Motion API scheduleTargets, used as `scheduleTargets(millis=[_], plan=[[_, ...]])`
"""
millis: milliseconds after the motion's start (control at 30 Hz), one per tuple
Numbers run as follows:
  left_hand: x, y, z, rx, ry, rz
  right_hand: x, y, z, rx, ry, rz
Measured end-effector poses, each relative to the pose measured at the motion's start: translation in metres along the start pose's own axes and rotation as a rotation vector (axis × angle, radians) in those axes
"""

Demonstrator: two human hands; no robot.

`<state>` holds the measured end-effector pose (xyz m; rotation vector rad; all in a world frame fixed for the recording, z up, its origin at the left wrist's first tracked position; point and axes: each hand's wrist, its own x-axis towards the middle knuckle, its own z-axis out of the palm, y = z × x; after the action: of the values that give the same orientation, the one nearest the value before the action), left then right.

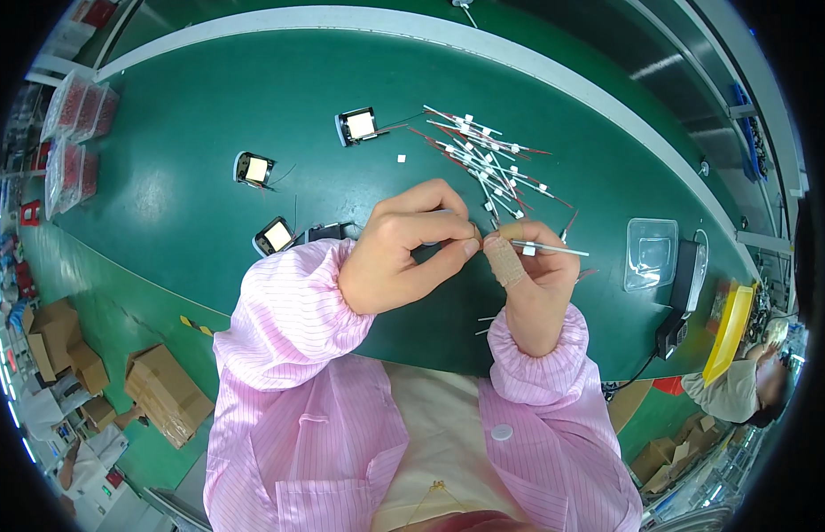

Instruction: The person inserts white plastic rods with red and white wires into small black rectangular electronic components. They pick up a component, align the rod, and push it into a hole on the component's side. The person repeats this process for multiple components, placing the finished items on the green workbench.

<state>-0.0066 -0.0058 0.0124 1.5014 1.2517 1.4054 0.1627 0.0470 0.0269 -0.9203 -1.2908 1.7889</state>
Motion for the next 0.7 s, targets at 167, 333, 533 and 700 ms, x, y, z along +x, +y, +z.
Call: scheduleTargets(millis=[167,333,533,700], plan=[[0.000,-0.001,0.001,-0.006,-0.009,-0.007,0.001,-0.002,-0.001,-0.007,0.008,0.002],[0.001,-0.003,-0.001,-0.046,-0.042,-0.025,0.004,-0.001,-0.006,-0.081,0.009,-0.036],[0.003,-0.012,-0.007,0.012,-0.030,-0.141,0.005,-0.001,-0.010,-0.060,0.119,0.033],[0.003,-0.011,-0.008,-0.078,-0.083,-0.284,0.005,0.000,-0.012,-0.007,0.125,0.063]])
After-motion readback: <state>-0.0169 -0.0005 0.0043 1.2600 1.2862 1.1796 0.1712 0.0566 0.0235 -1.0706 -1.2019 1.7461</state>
